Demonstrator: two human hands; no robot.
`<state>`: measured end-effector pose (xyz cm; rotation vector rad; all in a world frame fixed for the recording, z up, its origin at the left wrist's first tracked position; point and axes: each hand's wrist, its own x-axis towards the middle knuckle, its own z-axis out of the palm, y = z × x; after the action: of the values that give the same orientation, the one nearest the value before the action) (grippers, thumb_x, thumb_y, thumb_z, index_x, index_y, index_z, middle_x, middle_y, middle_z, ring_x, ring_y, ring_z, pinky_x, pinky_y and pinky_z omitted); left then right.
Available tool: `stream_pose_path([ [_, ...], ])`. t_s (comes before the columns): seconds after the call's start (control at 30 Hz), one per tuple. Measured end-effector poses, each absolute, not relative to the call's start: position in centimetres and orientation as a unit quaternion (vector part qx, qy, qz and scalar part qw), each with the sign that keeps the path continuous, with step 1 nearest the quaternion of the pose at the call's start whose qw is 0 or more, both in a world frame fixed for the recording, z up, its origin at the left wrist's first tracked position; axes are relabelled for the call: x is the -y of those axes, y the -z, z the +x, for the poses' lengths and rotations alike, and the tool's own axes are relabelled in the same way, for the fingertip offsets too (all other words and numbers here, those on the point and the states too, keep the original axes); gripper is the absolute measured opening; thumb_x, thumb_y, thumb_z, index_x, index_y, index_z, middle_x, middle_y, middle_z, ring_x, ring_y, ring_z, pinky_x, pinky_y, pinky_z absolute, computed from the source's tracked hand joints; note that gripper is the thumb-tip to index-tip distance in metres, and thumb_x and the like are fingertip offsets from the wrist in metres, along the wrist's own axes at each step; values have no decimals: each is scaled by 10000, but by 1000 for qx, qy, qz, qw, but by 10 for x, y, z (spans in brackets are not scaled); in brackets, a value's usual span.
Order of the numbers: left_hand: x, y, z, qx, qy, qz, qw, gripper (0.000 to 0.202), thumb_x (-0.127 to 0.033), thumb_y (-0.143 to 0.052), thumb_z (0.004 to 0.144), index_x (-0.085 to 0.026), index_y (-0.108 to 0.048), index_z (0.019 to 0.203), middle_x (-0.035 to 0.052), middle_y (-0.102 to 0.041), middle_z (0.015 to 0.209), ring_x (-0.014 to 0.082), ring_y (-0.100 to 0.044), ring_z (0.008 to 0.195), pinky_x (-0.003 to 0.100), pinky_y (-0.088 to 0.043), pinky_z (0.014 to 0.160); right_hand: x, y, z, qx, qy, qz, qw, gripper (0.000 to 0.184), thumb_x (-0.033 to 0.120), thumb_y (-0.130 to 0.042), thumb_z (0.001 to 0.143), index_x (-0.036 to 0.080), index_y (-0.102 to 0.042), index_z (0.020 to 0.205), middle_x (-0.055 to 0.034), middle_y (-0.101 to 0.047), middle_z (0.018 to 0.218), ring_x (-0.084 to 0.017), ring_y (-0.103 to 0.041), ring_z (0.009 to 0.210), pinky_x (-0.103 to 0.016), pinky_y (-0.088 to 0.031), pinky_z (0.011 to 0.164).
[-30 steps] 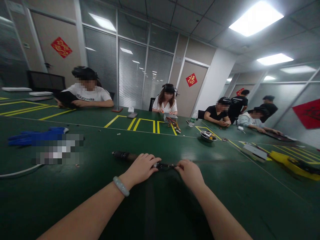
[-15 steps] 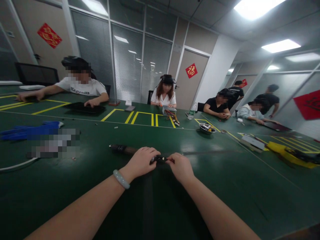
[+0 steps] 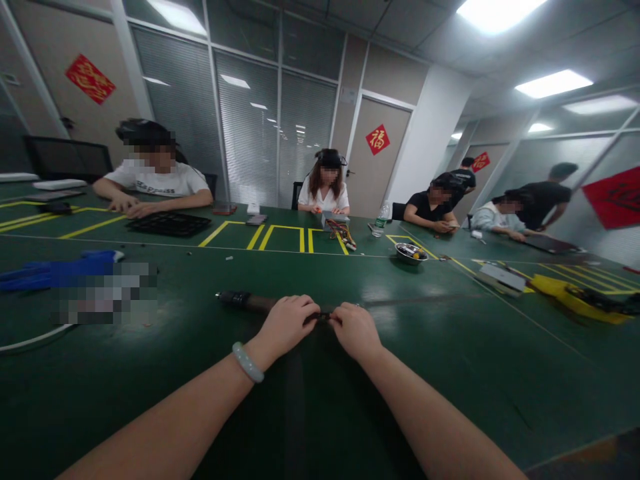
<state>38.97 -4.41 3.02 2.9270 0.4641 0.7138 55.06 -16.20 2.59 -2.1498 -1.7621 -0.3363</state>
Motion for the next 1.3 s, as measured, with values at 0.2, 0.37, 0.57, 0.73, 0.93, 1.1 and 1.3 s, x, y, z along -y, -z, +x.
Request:
stream_pose_path([
  [0.2, 42, -29, 394, -144, -225, 963, 37, 113, -246, -565, 885, -251, -620, 984, 16, -589, 1034, 193, -564, 943, 351, -427, 830, 161, -28, 551, 625, 122, -755, 155, 82, 239, -602, 855, 231, -657, 794, 11, -646, 826, -142, -576, 770, -260, -387, 707],
  [0.37, 40, -27, 396, -129, -226, 964, 47, 105, -219, -559, 882, -245, -619, 965, 14, -595, 1036, 188, -566, 944, 345, -426, 836, 162, -30, 551, 619, 107, -763, 152, 91, 241, -601, 855, 227, -653, 782, 11, -643, 825, -132, -577, 776, -248, -393, 724],
  [0.57, 40, -29, 394, -134, -239, 959, 70, 94, -247, -569, 876, -247, -630, 947, 3, -604, 1018, 186, -574, 928, 343, -427, 818, 162, -29, 553, 620, 93, -759, 175, 81, 243, -615, 844, 228, -652, 774, 11, -642, 822, -129, -575, 768, -243, -391, 712],
  [0.73, 41, -31, 392, -136, -232, 960, 79, 119, -283, -546, 892, -238, -635, 958, 21, -610, 1026, 195, -575, 936, 351, -433, 834, 163, -28, 554, 620, 73, -755, 201, 72, 248, -634, 837, 227, -664, 776, 15, -645, 821, -125, -579, 769, -238, -403, 703],
  [0.93, 41, -32, 392, -132, -232, 961, 78, 103, -271, -549, 894, -239, -626, 954, 16, -605, 1013, 192, -569, 925, 341, -425, 820, 164, -25, 555, 631, 70, -739, 225, 72, 262, -639, 840, 228, -676, 788, 17, -645, 817, -121, -575, 768, -235, -399, 699],
  [1.1, 40, -30, 394, -132, -235, 960, 71, 91, -267, -561, 887, -236, -625, 942, 17, -608, 988, 194, -567, 910, 342, -418, 808, 162, -21, 556, 627, 64, -736, 248, 73, 266, -651, 835, 223, -677, 782, 18, -647, 799, -119, -578, 767, -229, -396, 701],
  [1.3, 40, -30, 396, -132, -231, 961, 73, 88, -264, -557, 891, -237, -628, 935, 17, -621, 978, 196, -578, 916, 343, -428, 813, 159, -20, 554, 618, 54, -743, 251, 57, 262, -652, 836, 226, -691, 813, 13, -664, 824, -121, -591, 785, -232, -403, 717],
])
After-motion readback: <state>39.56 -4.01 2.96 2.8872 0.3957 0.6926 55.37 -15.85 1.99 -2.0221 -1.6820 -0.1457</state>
